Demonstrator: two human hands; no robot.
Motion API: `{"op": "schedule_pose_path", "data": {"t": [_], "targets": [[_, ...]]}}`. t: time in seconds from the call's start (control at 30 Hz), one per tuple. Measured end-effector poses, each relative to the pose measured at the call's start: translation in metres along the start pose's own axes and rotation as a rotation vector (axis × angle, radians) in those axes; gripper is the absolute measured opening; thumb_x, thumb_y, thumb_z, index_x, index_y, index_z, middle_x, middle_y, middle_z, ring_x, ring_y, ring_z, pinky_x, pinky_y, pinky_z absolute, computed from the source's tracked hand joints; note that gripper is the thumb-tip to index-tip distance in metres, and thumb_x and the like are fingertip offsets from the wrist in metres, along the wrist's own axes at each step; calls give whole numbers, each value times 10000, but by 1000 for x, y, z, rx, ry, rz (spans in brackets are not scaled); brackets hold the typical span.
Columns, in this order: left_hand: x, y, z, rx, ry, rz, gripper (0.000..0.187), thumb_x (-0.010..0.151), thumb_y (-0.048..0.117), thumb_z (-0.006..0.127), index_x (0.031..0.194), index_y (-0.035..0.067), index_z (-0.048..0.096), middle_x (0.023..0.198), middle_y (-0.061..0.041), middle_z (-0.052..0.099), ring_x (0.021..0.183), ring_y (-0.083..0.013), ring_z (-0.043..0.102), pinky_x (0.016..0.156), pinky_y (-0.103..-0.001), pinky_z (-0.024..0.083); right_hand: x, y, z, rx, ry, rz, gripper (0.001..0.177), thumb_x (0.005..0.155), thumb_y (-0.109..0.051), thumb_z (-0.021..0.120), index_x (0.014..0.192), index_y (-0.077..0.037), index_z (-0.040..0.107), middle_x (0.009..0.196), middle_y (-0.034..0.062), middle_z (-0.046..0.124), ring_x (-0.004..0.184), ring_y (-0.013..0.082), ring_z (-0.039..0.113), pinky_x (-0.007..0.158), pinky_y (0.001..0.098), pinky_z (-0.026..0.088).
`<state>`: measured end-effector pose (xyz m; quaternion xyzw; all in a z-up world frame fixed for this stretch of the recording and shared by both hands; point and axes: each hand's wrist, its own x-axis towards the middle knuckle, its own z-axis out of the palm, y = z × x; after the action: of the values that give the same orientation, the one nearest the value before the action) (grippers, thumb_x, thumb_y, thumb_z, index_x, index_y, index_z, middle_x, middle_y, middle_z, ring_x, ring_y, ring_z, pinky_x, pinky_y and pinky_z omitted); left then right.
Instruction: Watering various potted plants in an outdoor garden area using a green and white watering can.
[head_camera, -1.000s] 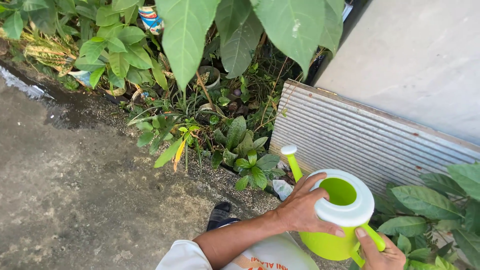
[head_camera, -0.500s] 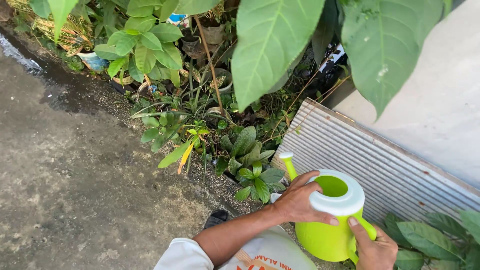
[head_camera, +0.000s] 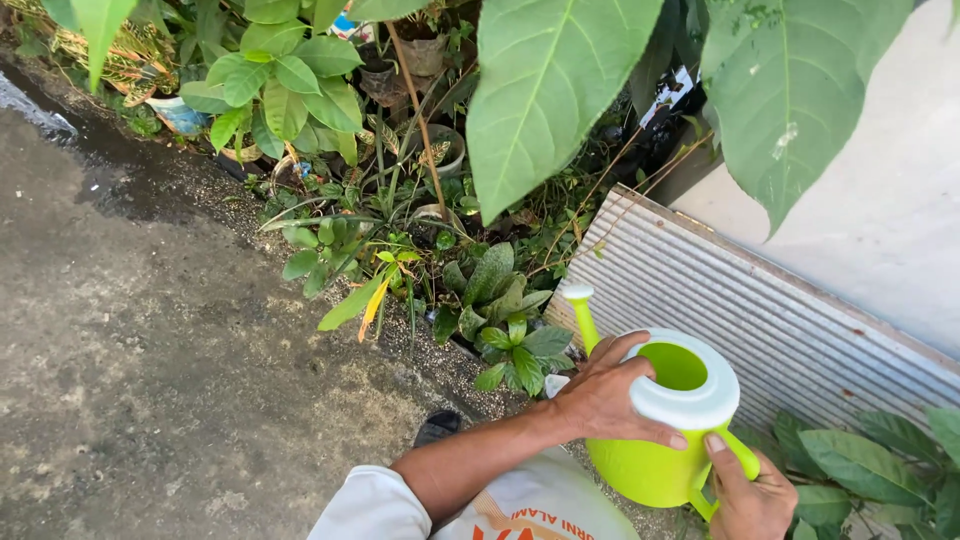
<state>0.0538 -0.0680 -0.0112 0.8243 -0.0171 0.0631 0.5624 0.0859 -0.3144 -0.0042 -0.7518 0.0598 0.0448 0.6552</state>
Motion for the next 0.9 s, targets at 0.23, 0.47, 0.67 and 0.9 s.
{"op": "schedule_pose_path", "data": {"t": [0.23, 0.47, 0.67, 0.9], "targets": [[-10, 26, 42, 82, -14, 30, 935, 636, 732, 806, 1183, -16, 678, 1625, -285, 374, 1470, -519, 332, 1201, -579, 342, -12, 38, -62, 62, 7, -27, 139, 967, -3, 737, 906, 115, 695, 624, 73, 574, 541, 76, 447, 496, 250, 305], [-21, 43, 81, 133, -13, 125, 969, 669, 738, 802, 1219, -48, 674, 1578, -350, 362, 1519, -537, 283, 1251, -585, 313, -22, 58, -117, 40, 36, 14, 108, 929, -8, 734, 980, 86, 720, 646, 77, 592, 518, 86, 477, 474, 242, 308], [-26, 52, 102, 124, -18, 125, 942, 669, 749, 786, 1148, -55, 677, 1571, -354, 371, 1535, -509, 312, 1270, -572, 311, -36, 53, -134, 11, 79, 47, 112, 939, -14, 749, 964, 92, 723, 641, 66, 602, 539, 80, 487, 492, 237, 320], [-25, 38, 96, 75, -2, 127, 913, 700, 745, 790, 1080, -75, 669, 1543, -334, 396, 1611, -476, 319, 1291, -559, 296, -37, 11, -93, -8, 93, -11, 141, 906, -12, 746, 1018, 71, 723, 770, 52, 684, 628, 61, 576, 589, 228, 451]]}}
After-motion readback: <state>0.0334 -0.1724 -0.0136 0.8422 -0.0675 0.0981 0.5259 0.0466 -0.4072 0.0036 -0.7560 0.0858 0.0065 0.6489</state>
